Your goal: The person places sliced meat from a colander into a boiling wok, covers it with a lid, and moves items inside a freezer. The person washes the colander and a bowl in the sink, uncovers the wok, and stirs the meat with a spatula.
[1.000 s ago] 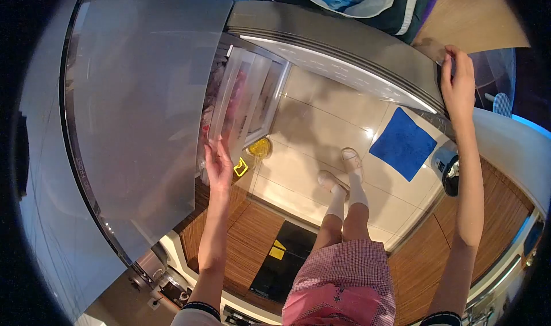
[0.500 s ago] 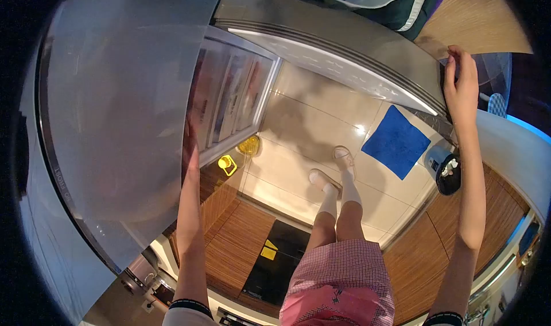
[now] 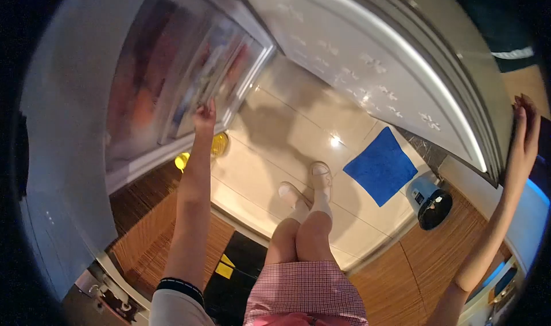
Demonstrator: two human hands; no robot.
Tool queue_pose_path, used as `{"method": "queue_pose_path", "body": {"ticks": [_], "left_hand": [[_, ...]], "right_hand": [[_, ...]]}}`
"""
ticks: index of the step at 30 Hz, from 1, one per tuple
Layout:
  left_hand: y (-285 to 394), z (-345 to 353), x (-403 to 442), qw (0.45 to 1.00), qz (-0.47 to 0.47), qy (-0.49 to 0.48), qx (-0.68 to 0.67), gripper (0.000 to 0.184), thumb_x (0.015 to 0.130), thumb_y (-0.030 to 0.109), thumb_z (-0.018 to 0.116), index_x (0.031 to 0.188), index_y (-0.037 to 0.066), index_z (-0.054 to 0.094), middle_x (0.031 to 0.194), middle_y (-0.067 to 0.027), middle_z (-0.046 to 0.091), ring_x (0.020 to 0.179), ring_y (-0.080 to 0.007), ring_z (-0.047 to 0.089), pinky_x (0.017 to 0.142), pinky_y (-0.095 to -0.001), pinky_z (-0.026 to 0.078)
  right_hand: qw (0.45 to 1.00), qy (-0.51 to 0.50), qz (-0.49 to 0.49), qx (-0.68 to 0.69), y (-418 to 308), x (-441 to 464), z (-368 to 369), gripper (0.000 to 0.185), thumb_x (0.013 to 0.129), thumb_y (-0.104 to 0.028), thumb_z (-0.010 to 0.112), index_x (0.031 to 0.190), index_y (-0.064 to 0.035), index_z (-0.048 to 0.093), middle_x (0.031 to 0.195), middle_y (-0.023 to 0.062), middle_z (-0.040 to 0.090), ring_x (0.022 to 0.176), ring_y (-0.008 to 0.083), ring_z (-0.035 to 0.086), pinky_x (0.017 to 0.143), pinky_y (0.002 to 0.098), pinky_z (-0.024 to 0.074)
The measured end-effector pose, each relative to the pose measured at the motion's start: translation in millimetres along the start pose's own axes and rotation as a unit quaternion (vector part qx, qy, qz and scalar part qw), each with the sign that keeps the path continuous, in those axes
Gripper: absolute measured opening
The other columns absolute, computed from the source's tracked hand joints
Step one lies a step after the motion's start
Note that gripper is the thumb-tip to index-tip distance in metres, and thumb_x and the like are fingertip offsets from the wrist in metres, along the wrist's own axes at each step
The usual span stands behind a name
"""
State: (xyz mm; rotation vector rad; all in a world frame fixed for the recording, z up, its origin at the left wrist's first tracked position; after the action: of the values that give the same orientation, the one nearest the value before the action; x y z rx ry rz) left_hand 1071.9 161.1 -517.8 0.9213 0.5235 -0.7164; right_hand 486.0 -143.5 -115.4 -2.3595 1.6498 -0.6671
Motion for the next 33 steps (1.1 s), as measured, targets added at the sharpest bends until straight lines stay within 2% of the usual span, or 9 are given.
{"method": "queue_pose_path", "body": {"ticks": [3, 5, 6, 8, 13, 16, 23, 25, 33], "left_hand": [[-6.0, -9.2, -0.5, 0.998, 0.029, 0.004, -0.052, 0.024, 0.071, 0.002, 0.047, 0.094, -0.004, 0.049, 0.096, -0.0166, 0.055, 0.086, -0.0335, 0.056, 0.085, -0.0413, 0.047], [-14.8, -13.7, -7.4, 0.963, -0.149, 0.202, -0.093, 0.019, 0.071, 0.002, 0.045, 0.088, -0.004, 0.052, 0.090, -0.0146, 0.057, 0.087, -0.0321, 0.056, 0.084, -0.0423, 0.047], [-9.8, -21.1, 8.2, 0.963, -0.149, 0.198, -0.103, 0.019, 0.071, 0.002, 0.045, 0.088, -0.004, 0.052, 0.090, -0.0146, 0.057, 0.087, -0.0321, 0.056, 0.084, -0.0423, 0.047], [0.9, -47.5, 48.0, 0.989, -0.031, -0.124, -0.069, 0.012, 0.075, 0.006, 0.046, 0.078, -0.003, 0.054, 0.080, -0.0139, 0.058, 0.084, -0.0287, 0.056, 0.083, -0.0413, 0.047], [-27.6, -16.2, 6.0, 0.988, 0.025, -0.036, -0.145, 0.019, 0.082, 0.013, 0.044, 0.069, 0.001, 0.051, 0.072, -0.0126, 0.057, 0.073, -0.0224, 0.056, 0.082, -0.0376, 0.046], [-34.5, -39.4, 10.7, 0.983, -0.018, -0.124, -0.135, 0.028, 0.088, 0.020, 0.041, 0.072, 0.000, 0.050, 0.069, -0.0116, 0.055, 0.074, -0.0219, 0.056, 0.080, -0.0365, 0.048], [-102.2, -70.3, -54.0, 0.992, -0.042, -0.057, -0.101, 0.026, 0.088, 0.024, 0.044, 0.092, -0.001, 0.049, 0.089, -0.0104, 0.054, 0.081, -0.0191, 0.055, 0.081, -0.0280, 0.050], [-112.8, -69.7, -72.1, 0.993, -0.035, 0.034, -0.112, 0.029, 0.088, 0.025, 0.044, 0.099, -0.002, 0.048, 0.093, -0.0106, 0.053, 0.085, -0.0186, 0.054, 0.083, -0.0283, 0.049], [-108.3, -55.8, -78.5, 0.993, -0.098, 0.007, -0.071, 0.039, 0.090, 0.030, 0.039, 0.110, -0.002, 0.043, 0.113, -0.0125, 0.051, 0.106, -0.0236, 0.049, 0.090, -0.0321, 0.045]], "right_hand": [[0.998, 0.001, -0.026, -0.050, -7.4, -0.7, -0.2, 0.031, 0.092, -0.018, 0.038, 0.116, 0.0006, 0.045, 0.114, 0.0106, 0.049, 0.109, 0.0156, 0.045, 0.094, 0.0264, 0.0313], [1.000, -0.010, -0.012, -0.006, 10.3, 2.4, 0.2, 0.032, 0.092, -0.020, 0.038, 0.116, 0.0007, 0.045, 0.113, 0.0103, 0.050, 0.107, 0.0159, 0.046, 0.093, 0.0261, 0.0320], [0.999, -0.019, 0.007, 0.035, 15.2, 4.9, 0.4, 0.033, 0.092, -0.021, 0.039, 0.116, 0.0008, 0.045, 0.112, 0.0100, 0.051, 0.106, 0.0163, 0.047, 0.092, 0.0259, 0.0327], [1.000, -0.023, 0.003, 0.006, -5.6, 3.4, 2.0, 0.032, 0.092, -0.020, 0.039, 0.115, 0.0008, 0.046, 0.112, 0.0094, 0.051, 0.105, 0.0156, 0.047, 0.093, 0.0256, 0.0326], [0.999, -0.020, -0.023, -0.009, -15.4, 2.8, 4.0, 0.029, 0.092, -0.019, 0.039, 0.112, 0.0013, 0.047, 0.110, 0.0095, 0.051, 0.104, 0.0152, 0.047, 0.092, 0.0255, 0.0319], [0.999, -0.028, -0.014, -0.024, -25.8, 0.9, 5.7, 0.028, 0.092, -0.018, 0.038, 0.110, 0.0017, 0.047, 0.108, 0.0092, 0.051, 0.103, 0.0152, 0.047, 0.091, 0.0250, 0.0321], [0.999, -0.052, -0.007, 0.015, -23.5, 2.4, 7.0, 0.026, 0.092, -0.016, 0.036, 0.106, 0.0023, 0.048, 0.102, 0.0089, 0.052, 0.100, 0.0152, 0.047, 0.090, 0.0248, 0.0325], [0.998, -0.058, 0.004, 0.013, -28.5, 1.8, 7.2, 0.026, 0.092, -0.016, 0.036, 0.105, 0.0021, 0.048, 0.102, 0.0090, 0.052, 0.098, 0.0149, 0.047, 0.089, 0.0246, 0.0328], [0.998, -0.064, 0.002, 0.017, -30.2, 1.1, 8.5, 0.025, 0.093, -0.016, 0.034, 0.104, 0.0013, 0.048, 0.101, 0.0096, 0.052, 0.098, 0.0153, 0.047, 0.089, 0.0253, 0.0331]]}}
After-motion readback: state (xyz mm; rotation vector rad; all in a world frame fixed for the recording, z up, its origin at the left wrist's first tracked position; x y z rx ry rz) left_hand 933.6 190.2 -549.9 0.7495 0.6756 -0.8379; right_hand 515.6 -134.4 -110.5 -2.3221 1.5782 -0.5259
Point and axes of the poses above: each hand's wrist, its own x-axis towards the middle knuckle, its own z-axis out of the palm, y = z × x, the point moved 2 cm from there along x, towards the middle knuckle
